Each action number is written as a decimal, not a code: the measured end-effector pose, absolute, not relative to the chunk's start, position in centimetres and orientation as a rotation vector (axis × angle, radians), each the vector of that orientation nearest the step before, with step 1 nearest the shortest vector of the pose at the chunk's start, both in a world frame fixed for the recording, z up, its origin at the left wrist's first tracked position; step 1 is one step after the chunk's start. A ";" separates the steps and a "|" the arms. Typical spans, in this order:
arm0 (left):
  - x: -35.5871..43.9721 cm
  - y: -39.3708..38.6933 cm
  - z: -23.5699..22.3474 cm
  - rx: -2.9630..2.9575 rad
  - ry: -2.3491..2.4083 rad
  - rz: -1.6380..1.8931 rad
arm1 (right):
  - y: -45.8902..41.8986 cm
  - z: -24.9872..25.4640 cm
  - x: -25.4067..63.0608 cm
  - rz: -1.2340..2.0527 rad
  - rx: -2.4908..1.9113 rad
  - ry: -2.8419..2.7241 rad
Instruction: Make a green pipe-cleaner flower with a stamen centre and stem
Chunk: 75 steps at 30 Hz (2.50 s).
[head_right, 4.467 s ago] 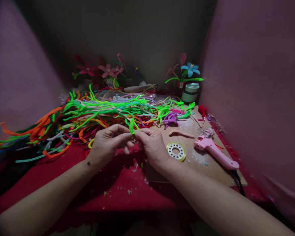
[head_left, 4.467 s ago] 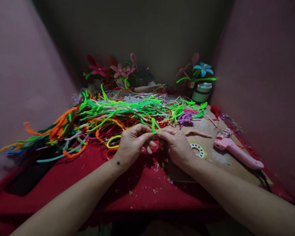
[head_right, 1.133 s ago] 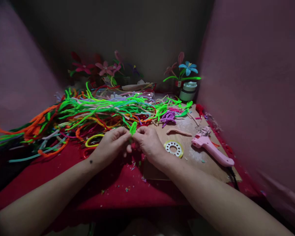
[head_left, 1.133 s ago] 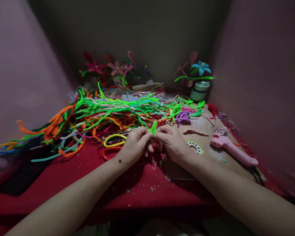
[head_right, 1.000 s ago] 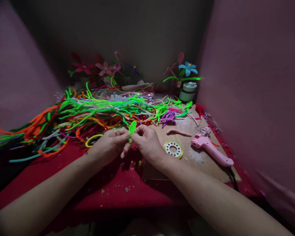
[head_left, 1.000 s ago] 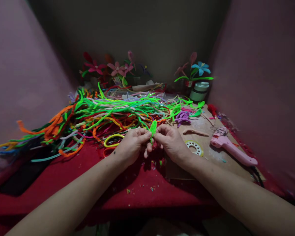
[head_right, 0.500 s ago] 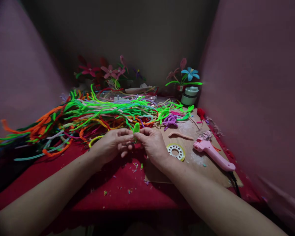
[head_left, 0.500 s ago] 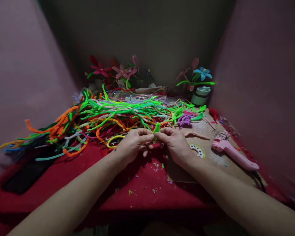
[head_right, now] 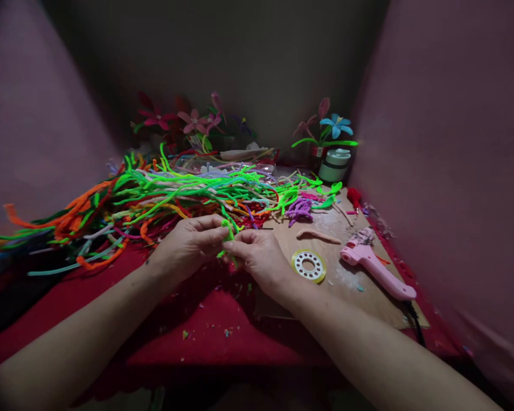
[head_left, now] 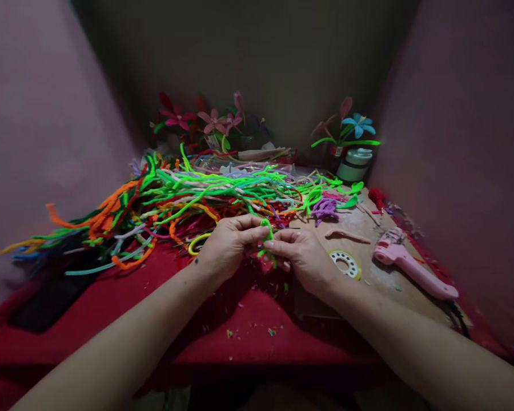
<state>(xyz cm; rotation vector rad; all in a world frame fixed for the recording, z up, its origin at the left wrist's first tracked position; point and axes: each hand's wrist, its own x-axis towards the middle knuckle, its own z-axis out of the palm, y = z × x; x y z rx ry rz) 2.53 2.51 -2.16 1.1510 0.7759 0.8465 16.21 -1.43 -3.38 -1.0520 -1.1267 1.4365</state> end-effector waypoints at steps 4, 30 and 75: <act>2.6 2.6 -2.6 1.169 0.751 0.809 | -0.8 -4.2 16.5 1.719 -1.037 -0.977; 2.4 2.5 -1.8 1.363 0.879 0.601 | -0.8 -4.5 16.6 1.643 -0.998 -1.058; 1.2 3.5 -3.3 1.256 0.877 0.457 | -0.8 -4.4 17.1 1.504 -1.295 -1.123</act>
